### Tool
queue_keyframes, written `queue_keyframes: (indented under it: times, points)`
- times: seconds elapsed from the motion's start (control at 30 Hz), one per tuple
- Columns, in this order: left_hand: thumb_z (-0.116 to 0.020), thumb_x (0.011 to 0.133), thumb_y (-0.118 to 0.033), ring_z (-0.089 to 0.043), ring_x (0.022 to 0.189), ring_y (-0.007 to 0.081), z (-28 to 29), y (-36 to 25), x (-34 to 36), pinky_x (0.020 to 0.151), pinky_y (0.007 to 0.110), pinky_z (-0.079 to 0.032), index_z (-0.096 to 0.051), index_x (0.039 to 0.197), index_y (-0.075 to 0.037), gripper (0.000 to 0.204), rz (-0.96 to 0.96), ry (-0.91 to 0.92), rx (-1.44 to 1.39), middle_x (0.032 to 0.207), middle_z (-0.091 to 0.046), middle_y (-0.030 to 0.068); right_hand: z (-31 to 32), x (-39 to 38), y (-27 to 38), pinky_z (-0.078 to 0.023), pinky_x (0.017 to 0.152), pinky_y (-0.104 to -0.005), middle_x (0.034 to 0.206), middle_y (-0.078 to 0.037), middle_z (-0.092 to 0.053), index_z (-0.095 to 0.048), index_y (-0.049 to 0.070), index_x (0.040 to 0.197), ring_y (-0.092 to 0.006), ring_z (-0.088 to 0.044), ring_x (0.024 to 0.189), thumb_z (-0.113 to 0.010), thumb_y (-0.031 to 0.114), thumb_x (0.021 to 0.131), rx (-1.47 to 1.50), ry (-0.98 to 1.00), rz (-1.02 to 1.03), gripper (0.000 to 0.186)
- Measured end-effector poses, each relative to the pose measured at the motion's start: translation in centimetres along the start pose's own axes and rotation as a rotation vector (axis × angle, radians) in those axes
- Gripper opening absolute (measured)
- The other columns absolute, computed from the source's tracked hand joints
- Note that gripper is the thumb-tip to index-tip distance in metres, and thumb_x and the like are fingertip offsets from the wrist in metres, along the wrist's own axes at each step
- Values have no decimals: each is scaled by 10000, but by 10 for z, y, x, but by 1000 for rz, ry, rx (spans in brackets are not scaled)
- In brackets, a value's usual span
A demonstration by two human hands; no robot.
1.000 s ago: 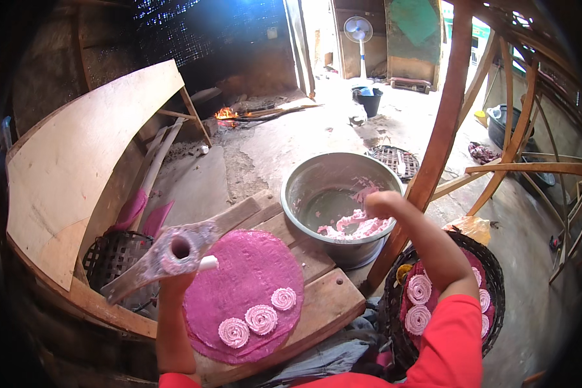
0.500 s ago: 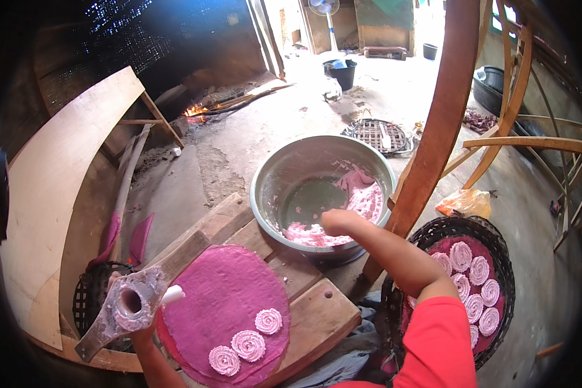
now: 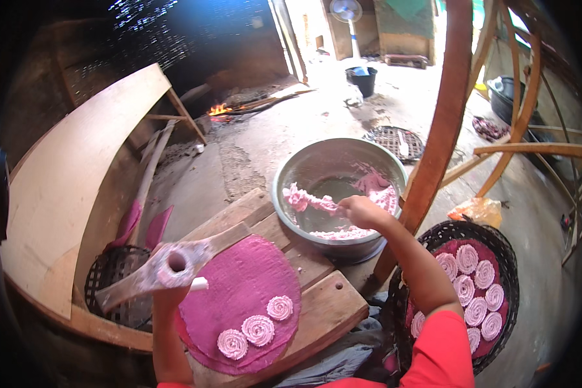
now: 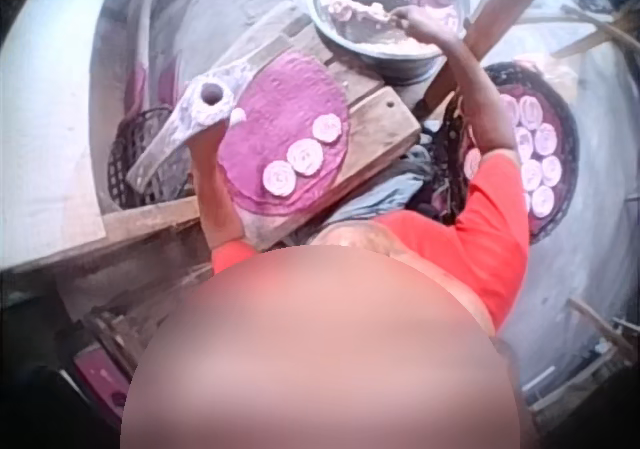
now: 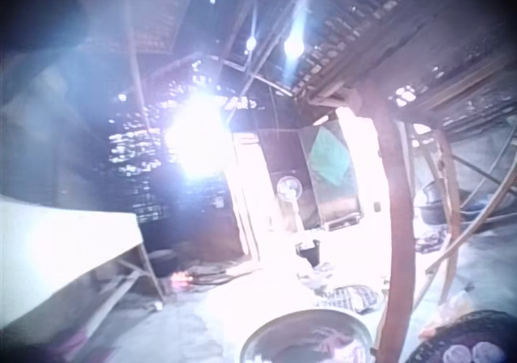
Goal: The person uses a wooden mold and a rolling pin to shape pink dough into rose-like swirls on a pink mat. They repeatedly scoop dough, press it into the mold, roll it flat, and transfer the finished pieces into a woven basket.
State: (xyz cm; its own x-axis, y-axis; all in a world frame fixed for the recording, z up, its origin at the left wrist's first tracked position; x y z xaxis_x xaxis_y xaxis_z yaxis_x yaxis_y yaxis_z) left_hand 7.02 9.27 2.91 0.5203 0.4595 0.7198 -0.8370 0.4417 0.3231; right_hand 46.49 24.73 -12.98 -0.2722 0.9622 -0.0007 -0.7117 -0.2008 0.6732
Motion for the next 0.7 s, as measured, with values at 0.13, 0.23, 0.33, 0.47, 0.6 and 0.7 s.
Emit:
queue_keyframes:
  times: [0.13, 0.23, 0.33, 0.47, 0.6, 0.7]
  points:
    - [-639, 838, -277, -629, 736, 236, -39, 9, 5, 636, 394, -510, -620, 883, -136, 149, 175, 16, -215, 827, -628, 41, 21, -55, 72, -390, 484, -250, 612, 17, -491, -655, 58, 1187, -69, -453, 531, -530, 257, 1009, 526, 73, -75, 295]
    - [-646, 841, -282, -632, 722, 247, -68, 3, 8, 609, 398, -501, -607, 851, -146, 142, 141, 120, -78, 808, -629, 47, -8, -89, 141, -359, 477, -216, 649, 48, -504, -633, 44, 1178, -50, -441, 540, -545, 279, 1012, 788, 124, -21, 301]
    - [-655, 844, -272, -650, 731, 245, -55, 0, 5, 611, 383, -514, -622, 946, -171, 147, 106, -55, -41, 832, -647, 42, -14, -133, 228, -464, 480, -324, 665, -94, -646, -613, 64, 1154, -150, -625, 548, -508, 209, 1018, 211, -477, 776, 224]
    - [-694, 819, -362, -661, 692, 235, -15, -2, -1, 607, 365, -534, -625, 976, -166, 260, 87, -92, -42, 822, -646, 51, 18, -140, 252, -447, 383, -372, 572, -68, -624, -655, 122, 1078, -171, -634, 488, -509, 211, 1006, -236, 1, 499, 185]
    - [-721, 779, -397, -632, 584, 205, 14, -13, -11, 493, 337, -512, -606, 892, -135, 308, 228, 36, -155, 783, -630, 37, 33, -135, 301, -403, 373, -279, 537, -7, -550, -700, 154, 1018, -104, -553, 437, -561, 192, 952, -796, -350, 938, 157]
    - [-710, 774, -340, -641, 598, 198, 30, -31, -16, 483, 339, -510, -618, 878, -139, 244, -18, -60, 75, 822, -638, 27, -10, -137, 314, -421, 426, -273, 632, 15, -591, -695, 134, 1012, -95, -547, 484, -598, 174, 880, -975, -475, 1063, 169]
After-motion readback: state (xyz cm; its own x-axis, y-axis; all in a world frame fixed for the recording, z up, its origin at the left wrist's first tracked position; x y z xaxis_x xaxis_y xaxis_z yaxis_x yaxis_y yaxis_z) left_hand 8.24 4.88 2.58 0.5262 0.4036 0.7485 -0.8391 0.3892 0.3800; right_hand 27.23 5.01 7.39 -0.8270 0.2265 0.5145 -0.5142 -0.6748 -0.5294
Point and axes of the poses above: each hand's wrist, its own x-axis towards the middle knuckle, its own z-axis out of the back of the hand, y = z × x, the point moved 5 cm from there along x, towards the middle knuckle
